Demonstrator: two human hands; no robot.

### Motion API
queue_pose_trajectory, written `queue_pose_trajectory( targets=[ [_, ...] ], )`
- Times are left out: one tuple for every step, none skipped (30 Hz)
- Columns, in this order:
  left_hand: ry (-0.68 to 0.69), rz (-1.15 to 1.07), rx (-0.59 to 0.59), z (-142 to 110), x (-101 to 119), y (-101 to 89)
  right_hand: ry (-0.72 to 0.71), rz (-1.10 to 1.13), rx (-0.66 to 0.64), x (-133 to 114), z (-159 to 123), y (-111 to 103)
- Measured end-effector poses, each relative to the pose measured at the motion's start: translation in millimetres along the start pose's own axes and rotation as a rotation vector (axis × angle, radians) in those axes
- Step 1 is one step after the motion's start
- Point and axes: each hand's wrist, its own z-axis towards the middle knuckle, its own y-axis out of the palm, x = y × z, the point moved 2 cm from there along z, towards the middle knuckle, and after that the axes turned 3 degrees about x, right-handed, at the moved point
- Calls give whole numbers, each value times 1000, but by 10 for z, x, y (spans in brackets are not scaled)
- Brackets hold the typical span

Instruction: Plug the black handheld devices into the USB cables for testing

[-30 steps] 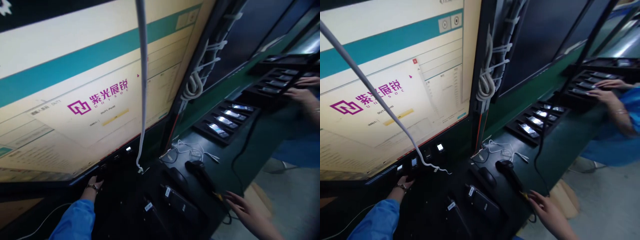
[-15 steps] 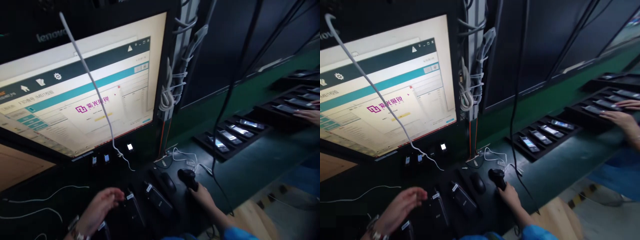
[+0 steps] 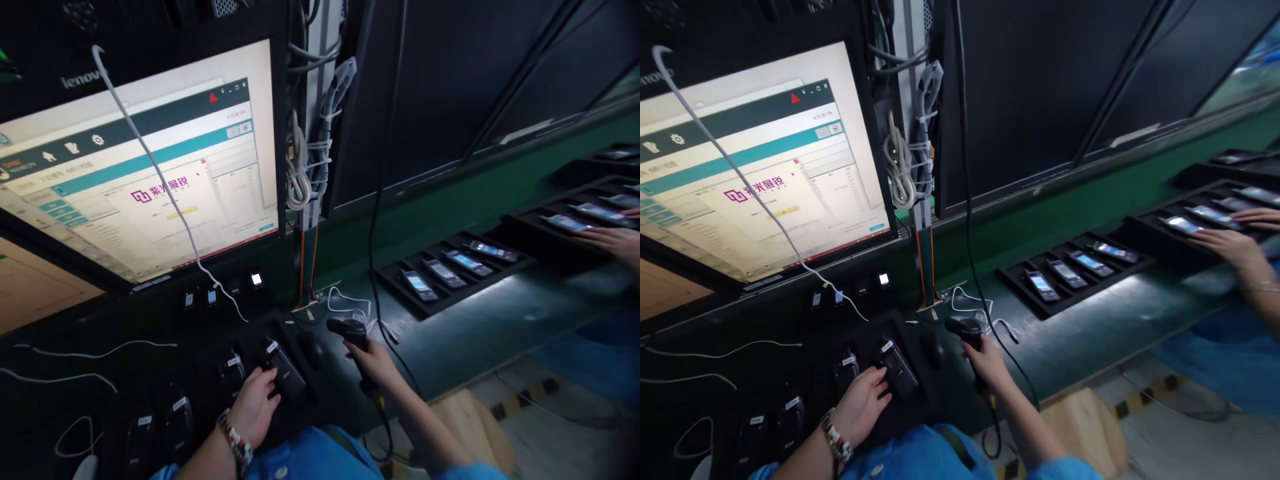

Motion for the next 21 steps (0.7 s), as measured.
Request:
queue_pose_trajectory(
  targets=[
    [72, 94, -8, 43, 8, 34, -32, 51, -31, -126, -148, -36],
    [160, 180, -14, 95, 10, 62, -70, 104, -66, -262, -304, -67],
    [251, 247, -13, 151, 6, 86, -112, 171, -118, -404, -461, -89],
    [334, 298, -1, 208, -7, 104, -150, 216, -174, -545, -612, -101],
    [409, 341, 16, 260, -26, 117, -178, 236, -229, -676, -752, -101],
    [461, 361, 35, 303, -52, 123, -200, 246, -268, -792, -876, -91],
    [482, 358, 49, 334, -85, 122, -213, 243, -293, -887, -982, -72],
    [507, 358, 48, 345, -118, 117, -224, 240, -304, -959, -1068, -48],
    [537, 351, 34, 337, -150, 108, -237, 239, -303, -1008, -1136, -22],
    [575, 340, 11, 310, -178, 94, -249, 239, -296, -1037, -1188, 2],
    [617, 326, -12, 268, -202, 74, -259, 238, -284, -1048, -1225, 20],
    [662, 317, -32, 215, -219, 51, -266, 233, -272, -1048, -1250, 32],
    [706, 317, -44, 157, -231, 26, -271, 226, -264, -1041, -1267, 35],
    [741, 321, -47, 101, -238, 2, -275, 218, -257, -1033, -1278, 31],
    [761, 327, -42, 53, -242, -20, -276, 207, -254, -1027, -1288, 20],
    [772, 332, -38, 15, -243, -37, -280, 197, -251, -1027, -1298, 5],
    [777, 331, -40, -13, -243, -47, -286, 187, -249, -1031, -1311, -13],
    [779, 326, -43, -29, -242, -53, -293, 180, -245, -1037, -1326, -31],
    [777, 318, -47, -35, -242, -54, -300, 179, -234, -1042, -1341, -49],
    [774, 309, -53, -33, -241, -53, -307, 182, -222, -1039, -1350, -65],
    [770, 299, -58, -27, -239, -53, -313, 186, -210, -1024, -1346, -76]
  ],
)
